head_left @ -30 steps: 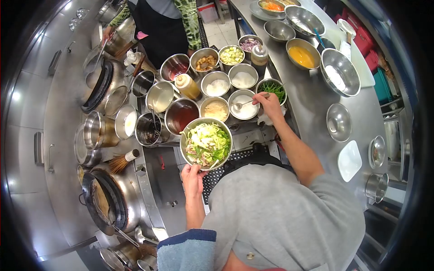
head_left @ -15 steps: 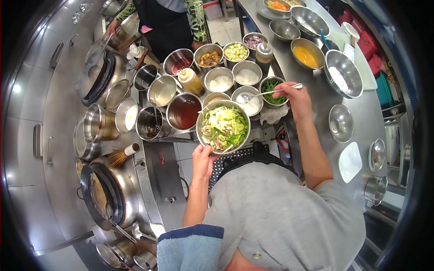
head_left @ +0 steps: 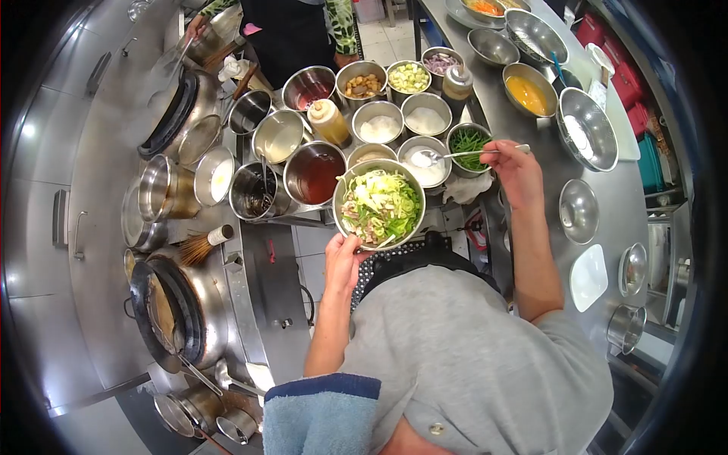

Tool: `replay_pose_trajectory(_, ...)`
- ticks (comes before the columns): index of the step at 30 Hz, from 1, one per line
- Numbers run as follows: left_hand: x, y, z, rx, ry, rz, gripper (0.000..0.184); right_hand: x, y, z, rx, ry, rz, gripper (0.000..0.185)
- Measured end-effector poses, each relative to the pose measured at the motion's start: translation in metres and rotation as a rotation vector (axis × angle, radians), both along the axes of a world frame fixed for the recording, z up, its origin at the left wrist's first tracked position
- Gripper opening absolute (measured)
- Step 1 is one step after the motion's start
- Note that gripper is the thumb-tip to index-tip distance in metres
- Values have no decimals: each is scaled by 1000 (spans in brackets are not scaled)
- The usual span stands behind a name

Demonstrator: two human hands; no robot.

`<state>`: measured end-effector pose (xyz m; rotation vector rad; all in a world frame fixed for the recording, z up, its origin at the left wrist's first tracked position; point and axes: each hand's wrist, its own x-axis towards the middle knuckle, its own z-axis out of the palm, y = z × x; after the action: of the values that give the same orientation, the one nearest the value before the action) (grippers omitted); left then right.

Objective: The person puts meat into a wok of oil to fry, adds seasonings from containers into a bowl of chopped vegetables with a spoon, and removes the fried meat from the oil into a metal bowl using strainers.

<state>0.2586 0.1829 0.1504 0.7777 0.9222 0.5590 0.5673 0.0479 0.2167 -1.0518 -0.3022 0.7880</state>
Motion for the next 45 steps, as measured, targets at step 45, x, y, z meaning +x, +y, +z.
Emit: replay_pose_trajectory(45, -23, -3, 13, -13, 4, 126, 16, 70, 117, -102, -482, -570, -261, 27)
